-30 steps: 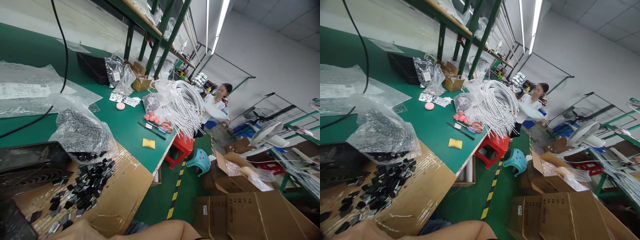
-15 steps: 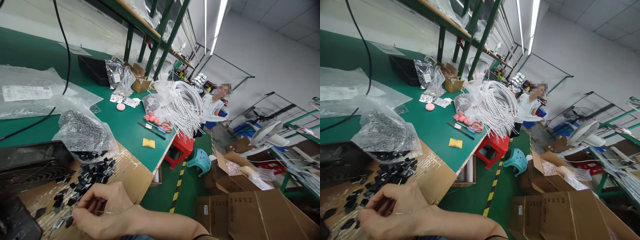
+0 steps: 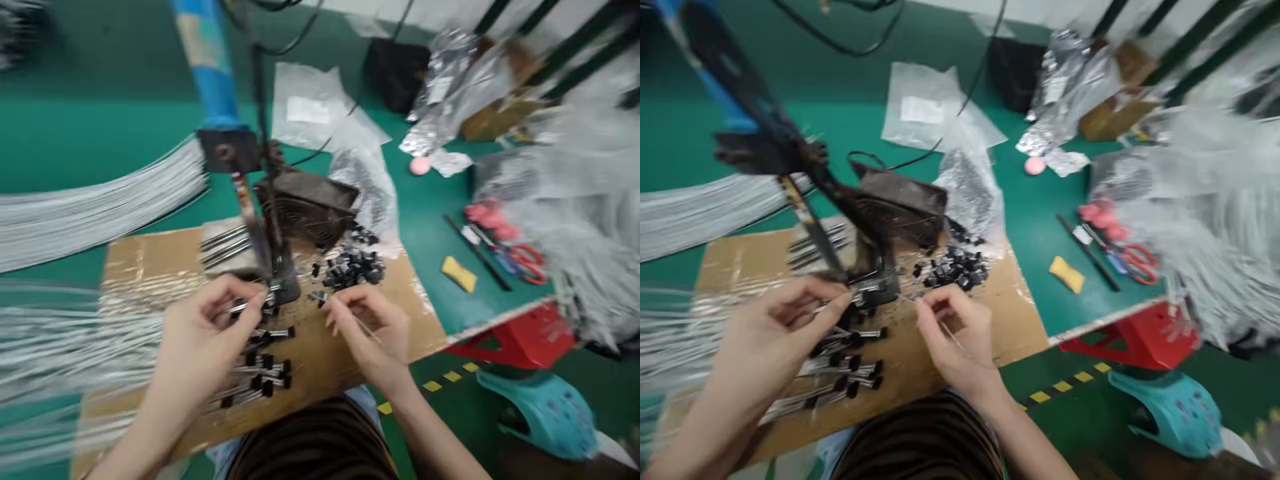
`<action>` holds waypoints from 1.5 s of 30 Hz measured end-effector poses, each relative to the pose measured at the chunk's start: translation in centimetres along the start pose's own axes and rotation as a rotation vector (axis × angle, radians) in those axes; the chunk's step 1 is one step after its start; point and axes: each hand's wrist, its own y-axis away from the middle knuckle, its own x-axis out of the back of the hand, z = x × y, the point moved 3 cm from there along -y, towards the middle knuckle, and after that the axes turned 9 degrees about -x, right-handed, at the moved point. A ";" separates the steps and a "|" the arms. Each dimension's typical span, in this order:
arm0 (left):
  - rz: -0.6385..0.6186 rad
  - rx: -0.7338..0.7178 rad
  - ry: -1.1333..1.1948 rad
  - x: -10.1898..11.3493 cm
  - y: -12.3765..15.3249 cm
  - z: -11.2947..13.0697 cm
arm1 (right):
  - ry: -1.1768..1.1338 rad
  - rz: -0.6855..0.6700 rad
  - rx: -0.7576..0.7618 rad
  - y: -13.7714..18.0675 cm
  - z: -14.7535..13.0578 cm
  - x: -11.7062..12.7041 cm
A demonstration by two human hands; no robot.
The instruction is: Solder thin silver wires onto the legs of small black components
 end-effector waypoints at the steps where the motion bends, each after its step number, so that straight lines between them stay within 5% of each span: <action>1: -0.003 0.048 -0.011 -0.1 0.1 0.1 | -0.011 0.000 0.032 -0.1 -0.2 -0.2; 15: 0.005 0.086 0.038 -0.9 0.5 0.8 | -0.106 -0.212 0.042 -0.3 -2.3 -3.5; 45: 0.084 0.008 -0.007 -0.7 0.3 2.4 | -0.030 -0.129 0.197 0.2 -3.4 -4.0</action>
